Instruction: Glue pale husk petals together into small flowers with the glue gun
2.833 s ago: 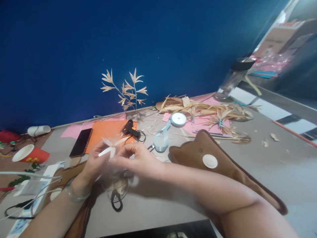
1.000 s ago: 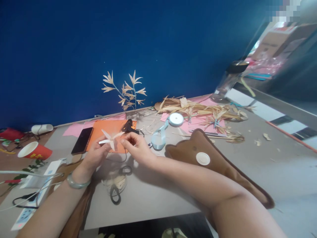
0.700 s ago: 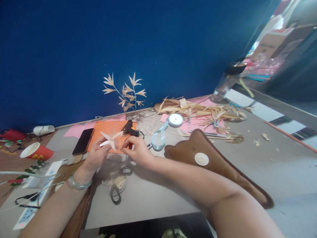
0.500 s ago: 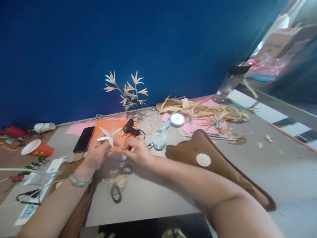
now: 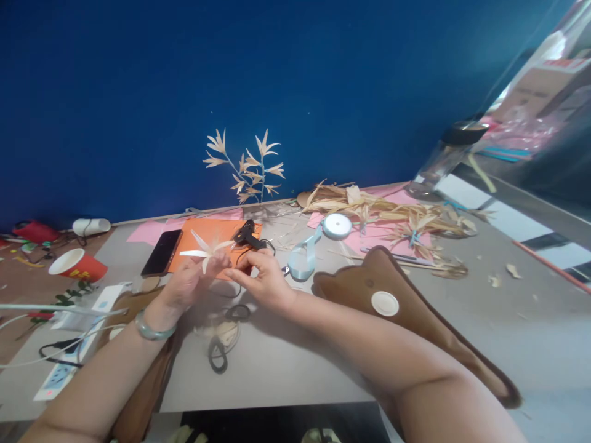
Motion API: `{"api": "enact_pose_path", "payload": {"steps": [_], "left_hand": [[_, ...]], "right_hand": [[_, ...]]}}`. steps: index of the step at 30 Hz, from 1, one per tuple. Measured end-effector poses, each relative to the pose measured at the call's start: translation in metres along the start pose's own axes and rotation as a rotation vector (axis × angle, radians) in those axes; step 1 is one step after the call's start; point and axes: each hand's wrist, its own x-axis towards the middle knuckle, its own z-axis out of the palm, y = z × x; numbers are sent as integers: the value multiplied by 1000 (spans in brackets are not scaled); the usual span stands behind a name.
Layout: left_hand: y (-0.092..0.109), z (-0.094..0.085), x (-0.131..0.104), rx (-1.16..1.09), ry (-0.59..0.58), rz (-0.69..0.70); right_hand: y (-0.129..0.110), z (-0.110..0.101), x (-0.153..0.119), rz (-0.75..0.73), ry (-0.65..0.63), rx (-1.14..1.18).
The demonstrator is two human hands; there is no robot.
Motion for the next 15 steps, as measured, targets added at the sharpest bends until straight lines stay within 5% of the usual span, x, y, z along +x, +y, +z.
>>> {"api": "enact_pose_path", "payload": {"steps": [7,15], "left_hand": [[7,17,-4,-23,40,-86],[4,24,-11,-172,-81,-212]], "right_hand": [[-17,-3,0,67,22,135],[-25,-2,-1,153,-34,284]]}}
